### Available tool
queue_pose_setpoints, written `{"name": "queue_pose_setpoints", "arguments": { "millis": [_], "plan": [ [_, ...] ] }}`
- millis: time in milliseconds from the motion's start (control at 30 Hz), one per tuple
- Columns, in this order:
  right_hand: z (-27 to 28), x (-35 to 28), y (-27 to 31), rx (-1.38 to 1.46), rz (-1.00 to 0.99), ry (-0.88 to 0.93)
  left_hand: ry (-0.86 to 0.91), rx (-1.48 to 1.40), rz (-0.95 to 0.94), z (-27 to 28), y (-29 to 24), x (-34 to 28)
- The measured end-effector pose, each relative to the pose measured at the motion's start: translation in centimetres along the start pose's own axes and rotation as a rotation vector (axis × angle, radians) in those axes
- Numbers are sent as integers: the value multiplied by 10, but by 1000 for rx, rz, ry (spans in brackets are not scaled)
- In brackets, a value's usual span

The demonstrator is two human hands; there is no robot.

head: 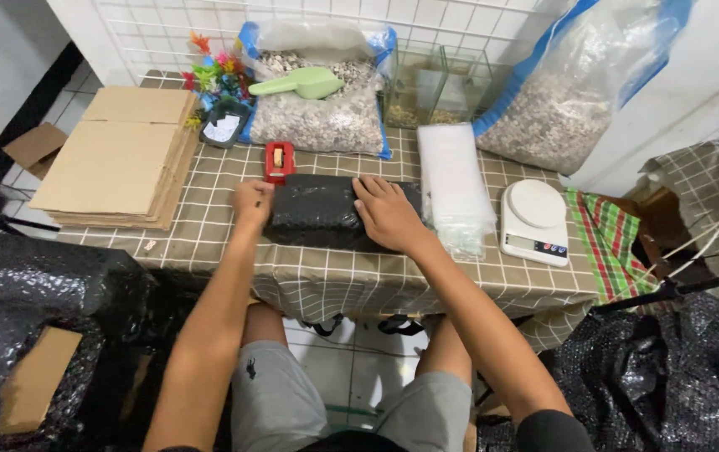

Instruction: Packing items into a cardboard box using bubble wrap and tape

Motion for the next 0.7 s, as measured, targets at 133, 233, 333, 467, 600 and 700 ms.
{"name": "queue_pose_setpoints", "arguments": {
  "millis": [133,233,333,467,600,700],
  "plan": [
    [-14,3,-21,18,-61,-54,-25,4,-157,89,-97,-32],
    [-17,5,-26,186,-152,-147,4,-109,-308,149,-186,-59],
    [-1,1,-9,318,-203,-235,308,-430,-317,170,-280,-112],
    [-10,1,-15,224,-215,-289,479,-424,-246,106,-285,-129],
    [-22,0,-25,210,-196,-317,446,-122,-202,55,-264,-126],
    [-25,4,-26,202,-194,-339,426,-1,-141,24,-246,-117]
  ]
}}
Point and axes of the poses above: each hand's wrist, its own x-axis towards the middle knuckle, its own z-axis out of the back of the hand, y = z × x, the point moved 2 cm from there along x, towards the middle knuckle, and after that the axes turned 5 degrees about -y, right-handed, at the moved point
